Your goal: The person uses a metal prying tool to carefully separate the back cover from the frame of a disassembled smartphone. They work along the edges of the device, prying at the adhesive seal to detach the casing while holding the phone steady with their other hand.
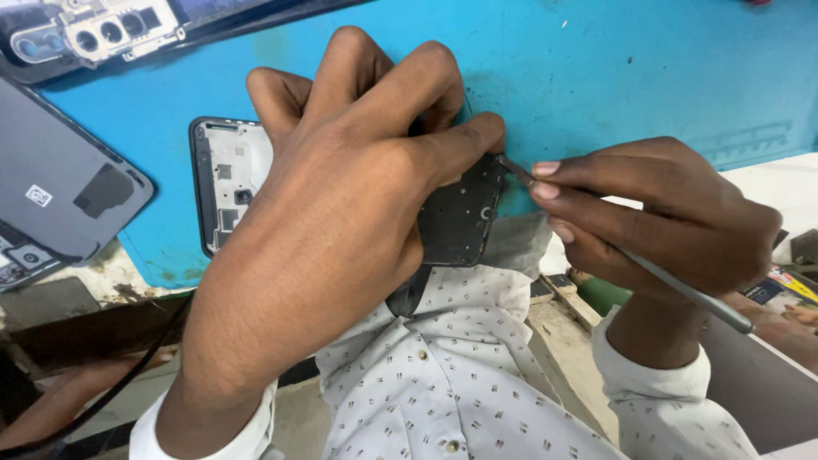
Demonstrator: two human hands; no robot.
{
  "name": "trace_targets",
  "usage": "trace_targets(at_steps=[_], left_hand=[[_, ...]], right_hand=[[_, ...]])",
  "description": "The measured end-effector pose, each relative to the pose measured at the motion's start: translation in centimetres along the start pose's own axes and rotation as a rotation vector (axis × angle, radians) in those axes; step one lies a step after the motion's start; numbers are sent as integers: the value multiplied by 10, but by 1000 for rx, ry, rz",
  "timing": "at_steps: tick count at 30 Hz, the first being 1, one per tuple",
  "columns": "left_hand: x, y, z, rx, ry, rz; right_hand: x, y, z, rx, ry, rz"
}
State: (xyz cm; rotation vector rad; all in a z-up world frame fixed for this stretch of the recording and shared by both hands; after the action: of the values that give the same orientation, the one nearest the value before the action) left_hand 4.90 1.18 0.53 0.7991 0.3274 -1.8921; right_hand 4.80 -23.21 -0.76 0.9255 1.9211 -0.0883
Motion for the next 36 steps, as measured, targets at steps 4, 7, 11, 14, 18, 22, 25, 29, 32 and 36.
trace_targets(at_steps=[4,7,11,14,18,22,25,29,32,36], left_hand=[[-2,0,-1,-35,-13,-52],[-3,0,-1,-38,-16,-67],[-9,1,-8,-46,-76,-60],[-14,-1,-14,-43,-154,-43],[-16,0,-17,-120,-220,-84],[-15,-1,-16,-57,-162,-70],[-14,-2,-16,14,-109,-50],[-12,-2,-17,1,-100,-67],[-12,-3,-16,9,-88,-63],[-8,-1,-14,6,-57,-82]], right_hand=[[4,3,-3,-36,15,-28],[7,6,-5,-31,-4,47],[13,5,-9,-32,5,127],[18,-3,-12,20,69,147],[13,-5,-15,70,118,61],[11,-3,-11,11,55,58],[9,-2,-8,2,38,46],[5,-2,-5,-78,51,14],[0,-6,-2,-91,39,-13],[0,-22,-5,16,19,70]])
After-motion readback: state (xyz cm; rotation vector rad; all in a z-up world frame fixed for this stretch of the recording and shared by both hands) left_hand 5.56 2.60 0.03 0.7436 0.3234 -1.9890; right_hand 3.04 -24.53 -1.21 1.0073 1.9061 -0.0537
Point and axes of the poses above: each hand's wrist, its own y-axis towards the middle knuckle, its own x-axis out of the palm, z = x × y, the point moved 1 cm from there along y, towards the middle knuckle, and after that the axes turned 1 degree about z, right-handed, at the moved point
